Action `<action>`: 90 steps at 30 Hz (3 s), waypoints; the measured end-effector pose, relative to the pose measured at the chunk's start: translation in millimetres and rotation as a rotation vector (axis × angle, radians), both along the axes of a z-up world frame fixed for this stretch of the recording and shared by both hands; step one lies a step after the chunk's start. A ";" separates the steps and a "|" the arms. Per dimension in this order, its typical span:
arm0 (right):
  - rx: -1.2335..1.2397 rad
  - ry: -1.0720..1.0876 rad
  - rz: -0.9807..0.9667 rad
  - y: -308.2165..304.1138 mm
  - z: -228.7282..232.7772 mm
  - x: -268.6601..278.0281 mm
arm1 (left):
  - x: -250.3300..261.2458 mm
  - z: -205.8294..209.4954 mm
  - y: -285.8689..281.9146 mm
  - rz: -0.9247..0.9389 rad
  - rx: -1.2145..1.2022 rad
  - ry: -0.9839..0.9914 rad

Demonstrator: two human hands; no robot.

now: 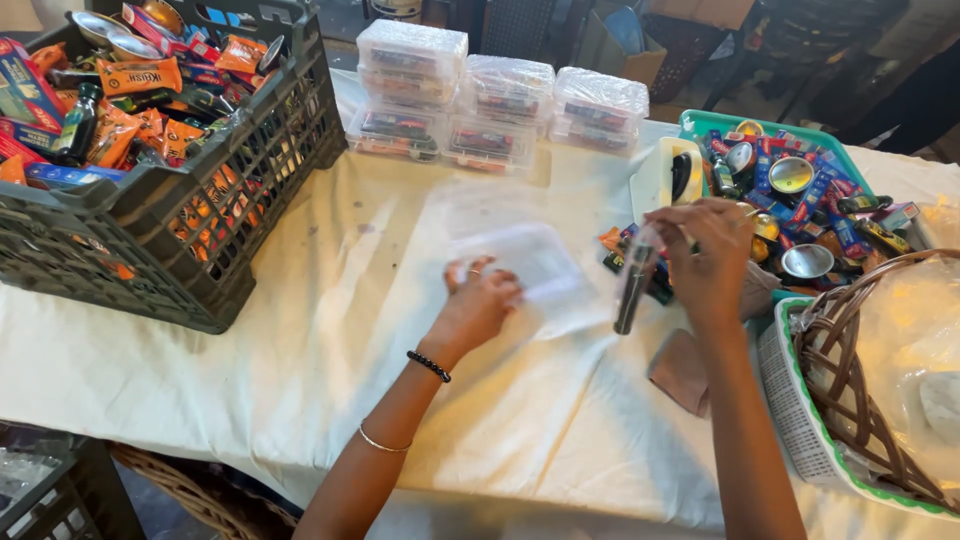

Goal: Packing various snack packets into small plastic containers and then placing them into a larger crate.

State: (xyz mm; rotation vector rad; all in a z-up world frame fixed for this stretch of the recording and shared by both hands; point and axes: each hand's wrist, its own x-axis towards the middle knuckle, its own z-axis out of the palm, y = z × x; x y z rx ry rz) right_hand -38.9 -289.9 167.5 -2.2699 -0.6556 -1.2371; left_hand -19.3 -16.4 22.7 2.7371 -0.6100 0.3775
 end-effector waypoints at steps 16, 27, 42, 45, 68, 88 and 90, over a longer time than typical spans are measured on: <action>-0.109 -0.019 -0.006 -6.2 51.4 -15.5 | 0.7 1.3 -16.4 -0.292 -0.938 0.271; 0.175 0.165 0.313 33.7 24.5 -10.7 | -14.9 34.7 -21.6 -0.716 -1.968 1.673; 1.410 1.426 1.162 -2.2 -75.5 32.9 | -6.5 51.7 -1.5 -0.475 -1.976 1.074; 1.346 1.529 1.124 -3.3 -62.7 27.7 | 1.9 45.7 -5.5 -0.472 -1.865 1.049; 0.945 1.352 0.281 13.2 -116.8 35.8 | 10.5 60.9 -27.9 -0.227 -0.220 0.176; -0.515 1.041 -0.308 4.4 -116.1 26.4 | 21.8 4.0 -31.8 -0.174 -0.101 0.130; -0.510 1.033 -0.317 4.5 -111.1 21.0 | 22.0 -9.8 -31.0 -0.199 -0.172 0.081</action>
